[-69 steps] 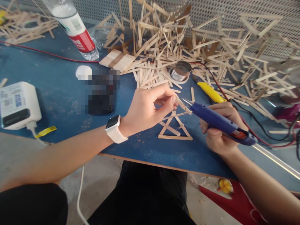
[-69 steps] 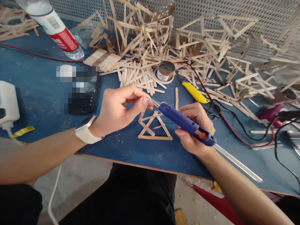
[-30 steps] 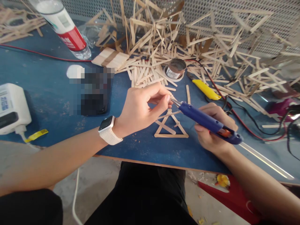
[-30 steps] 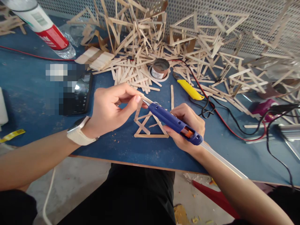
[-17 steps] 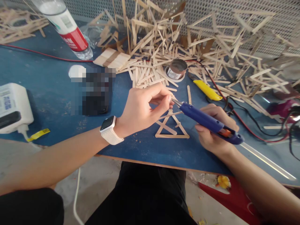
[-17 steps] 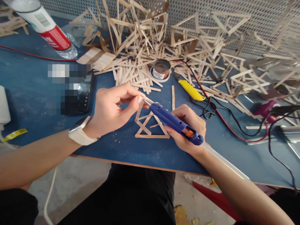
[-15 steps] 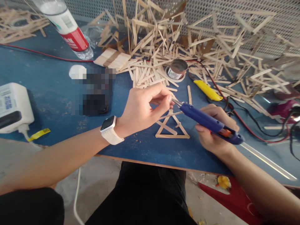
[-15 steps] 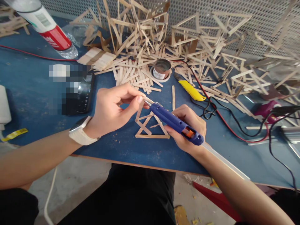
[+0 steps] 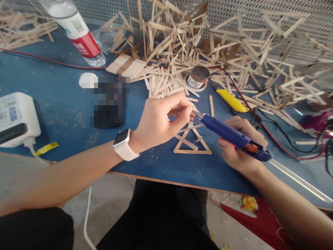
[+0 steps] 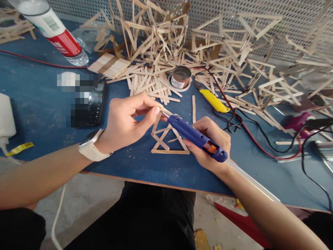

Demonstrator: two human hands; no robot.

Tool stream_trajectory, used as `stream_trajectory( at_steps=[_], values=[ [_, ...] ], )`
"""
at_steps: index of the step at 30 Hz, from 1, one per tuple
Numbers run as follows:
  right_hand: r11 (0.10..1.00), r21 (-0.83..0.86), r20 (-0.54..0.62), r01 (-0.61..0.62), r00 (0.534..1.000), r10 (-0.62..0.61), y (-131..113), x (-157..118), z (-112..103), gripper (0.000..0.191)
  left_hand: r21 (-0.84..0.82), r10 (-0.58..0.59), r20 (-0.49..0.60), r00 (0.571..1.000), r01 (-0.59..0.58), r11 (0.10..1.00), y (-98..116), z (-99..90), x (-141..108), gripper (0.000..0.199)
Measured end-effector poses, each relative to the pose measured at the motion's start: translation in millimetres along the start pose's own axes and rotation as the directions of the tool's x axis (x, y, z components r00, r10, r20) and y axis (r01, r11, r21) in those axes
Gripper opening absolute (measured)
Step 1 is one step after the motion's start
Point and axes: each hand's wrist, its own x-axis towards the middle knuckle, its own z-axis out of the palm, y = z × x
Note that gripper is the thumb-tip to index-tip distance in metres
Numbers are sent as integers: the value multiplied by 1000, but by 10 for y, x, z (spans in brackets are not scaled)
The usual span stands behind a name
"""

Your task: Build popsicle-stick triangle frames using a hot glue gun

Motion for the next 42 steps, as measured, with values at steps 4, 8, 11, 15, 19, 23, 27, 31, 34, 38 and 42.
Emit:
stream_trajectory(
  at_steps=[4,8,11,15,19,23,27,31,34,38,42],
  values=[
    [1000,11,-2,3,1000,-3,-6,0,0,20,3,-14,2,1000,14,1000,8,2,-3,16],
    [1000,-6,5,-15,1000,15,-2,-15,-9,21,15,-17,-1,1000,17,1000,23,0,2,16],
    [999,-23,13,-22,1000,23,-3,-13,-16,22,9,-17,6,1000,17,1000,23,-1,6,16],
    [999,-34,17,-7,1000,7,-16,5,-20,23,-4,1,4,1000,-1,1000,10,1,5,15],
    [999,-32,14,-4,1000,4,-25,12,-14,22,7,8,2,1000,-8,1000,5,1,0,14],
    [1000,-20,1,9,1000,-9,-14,9,-4,24,0,-1,1,1000,1,1000,6,3,-2,15],
    [1000,-12,-4,15,1000,-15,-7,1,-2,25,11,12,-2,1000,-12,1000,12,4,1,14],
    [1000,-4,-4,-7,1000,7,-7,-12,-6,24,29,3,0,1000,-3,1000,22,3,3,15],
    [1000,-10,1,-9,1000,9,-6,-19,-12,24,30,8,0,1000,-8,1000,24,1,3,15],
    [1000,-4,8,-11,1000,11,-16,-13,-17,24,22,0,7,1000,0,1000,22,1,-2,16],
    [999,-1,11,-32,999,32,-29,3,-17,24,35,-8,2,1000,8,999,22,6,-4,17]
  ],
)
